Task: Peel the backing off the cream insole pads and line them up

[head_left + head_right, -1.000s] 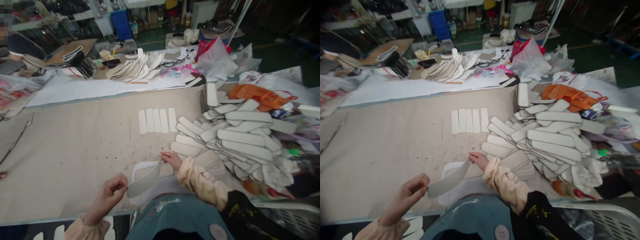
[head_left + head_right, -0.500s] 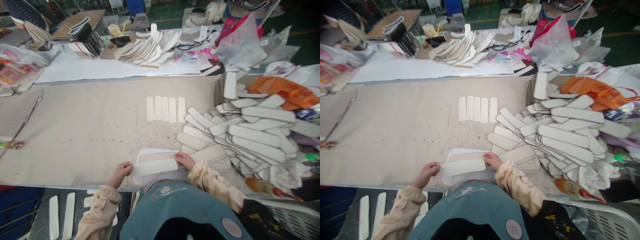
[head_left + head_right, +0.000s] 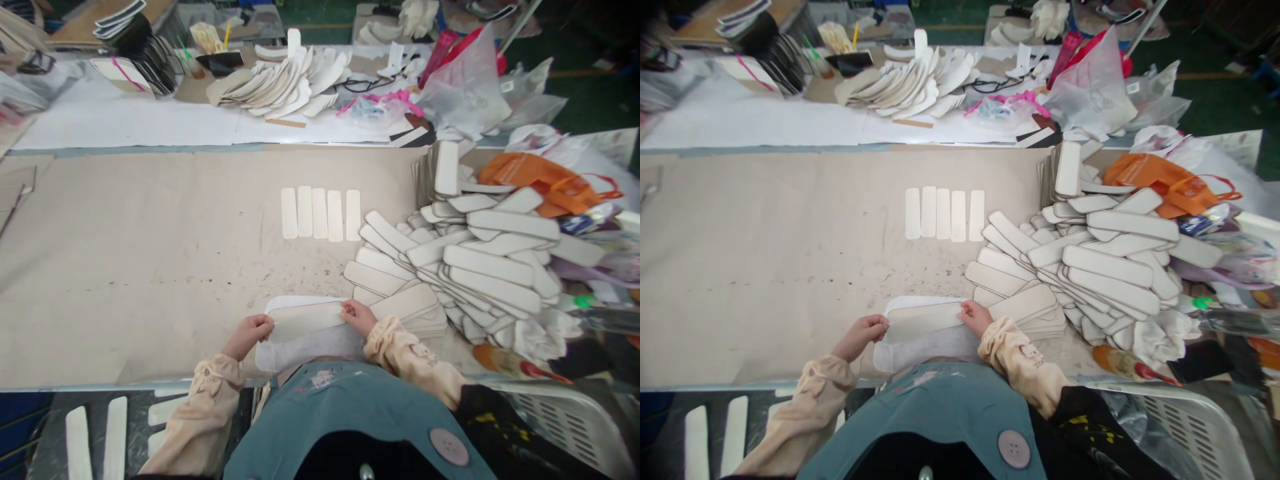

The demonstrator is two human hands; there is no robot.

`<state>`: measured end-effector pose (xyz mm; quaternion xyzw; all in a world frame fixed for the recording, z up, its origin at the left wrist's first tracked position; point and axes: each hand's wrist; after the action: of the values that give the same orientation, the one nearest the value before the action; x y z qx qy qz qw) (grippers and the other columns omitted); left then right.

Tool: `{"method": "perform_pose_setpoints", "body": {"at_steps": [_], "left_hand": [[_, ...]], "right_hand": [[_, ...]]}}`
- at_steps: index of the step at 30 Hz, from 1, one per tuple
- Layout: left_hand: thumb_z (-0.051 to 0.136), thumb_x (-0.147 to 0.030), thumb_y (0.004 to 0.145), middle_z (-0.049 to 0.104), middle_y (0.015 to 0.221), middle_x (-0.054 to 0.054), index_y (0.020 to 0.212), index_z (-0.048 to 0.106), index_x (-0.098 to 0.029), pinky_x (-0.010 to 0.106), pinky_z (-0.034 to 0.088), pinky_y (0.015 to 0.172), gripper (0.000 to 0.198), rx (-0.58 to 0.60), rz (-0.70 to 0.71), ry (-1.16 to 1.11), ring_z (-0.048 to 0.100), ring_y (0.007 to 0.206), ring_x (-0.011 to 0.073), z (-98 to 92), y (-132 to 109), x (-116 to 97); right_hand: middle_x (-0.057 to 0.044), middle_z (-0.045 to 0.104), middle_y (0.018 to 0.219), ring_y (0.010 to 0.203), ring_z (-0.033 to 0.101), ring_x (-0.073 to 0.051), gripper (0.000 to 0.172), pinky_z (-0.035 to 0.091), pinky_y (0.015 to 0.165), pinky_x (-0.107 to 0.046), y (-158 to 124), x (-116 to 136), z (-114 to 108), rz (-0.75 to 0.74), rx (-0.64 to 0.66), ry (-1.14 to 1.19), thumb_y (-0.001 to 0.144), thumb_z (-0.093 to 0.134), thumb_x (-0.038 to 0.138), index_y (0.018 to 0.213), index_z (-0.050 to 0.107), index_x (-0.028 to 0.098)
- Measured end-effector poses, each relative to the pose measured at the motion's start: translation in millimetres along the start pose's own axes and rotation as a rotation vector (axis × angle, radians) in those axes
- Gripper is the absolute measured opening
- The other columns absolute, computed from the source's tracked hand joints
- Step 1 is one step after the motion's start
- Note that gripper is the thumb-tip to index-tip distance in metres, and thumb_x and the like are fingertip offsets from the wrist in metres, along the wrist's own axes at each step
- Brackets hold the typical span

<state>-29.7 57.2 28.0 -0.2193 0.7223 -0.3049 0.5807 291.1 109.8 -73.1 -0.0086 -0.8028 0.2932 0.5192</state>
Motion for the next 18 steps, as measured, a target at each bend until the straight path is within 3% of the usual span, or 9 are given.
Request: {"method": "perform_pose_setpoints", "body": {"at_steps": [5, 13, 18], "left_hand": [[0.055, -0.036, 0.064, 0.047, 0.047, -0.005, 0.067, 0.055, -0.014, 0.02, 0.029, 0.049, 0.022, -0.049, -0.032, 0.034, 0.04, 0.047, 0.0074, 3.2, 6, -2], [0.053, -0.039, 0.064, 0.049, 0.046, -0.004, 0.06, 0.053, -0.015, 0.021, 0.028, 0.046, 0.025, -0.162, -0.076, 0.099, 0.04, 0.044, 0.0078, -17.6, 31, 36], [0.053, -0.038, 0.064, 0.051, 0.047, -0.004, 0.058, 0.052, -0.015, 0.021, 0.029, 0.046, 0.023, -0.142, -0.095, 0.1, 0.042, 0.045, 0.0081, -19.0, 35, 44]], "right_hand": [[0.003, 0.055, 0.075, 0.06, 0.053, -0.01, 0.024, 0.044, 0.065, -0.025, -2, -1, 5, 0.039, -0.063, -0.133, 0.066, 0.058, 0.017, 0.088, 0.051, 0.019], [0.003, 0.056, 0.076, 0.06, 0.052, -0.01, 0.02, 0.041, 0.061, -0.023, -3, 8, 1, 0.003, -0.084, -0.341, 0.068, 0.062, 0.019, 0.086, 0.055, 0.019], [0.001, 0.058, 0.077, 0.068, 0.053, -0.013, 0.027, 0.04, 0.062, -0.024, -2, 14, 0, 0.002, -0.085, -0.447, 0.07, 0.062, 0.022, 0.097, 0.057, 0.02]]}}
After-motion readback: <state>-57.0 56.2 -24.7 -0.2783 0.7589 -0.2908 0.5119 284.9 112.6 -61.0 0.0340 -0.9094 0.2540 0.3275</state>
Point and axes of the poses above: each hand's wrist, its own y-axis towards the middle knuckle, its own z-axis out of the palm, x = y × z
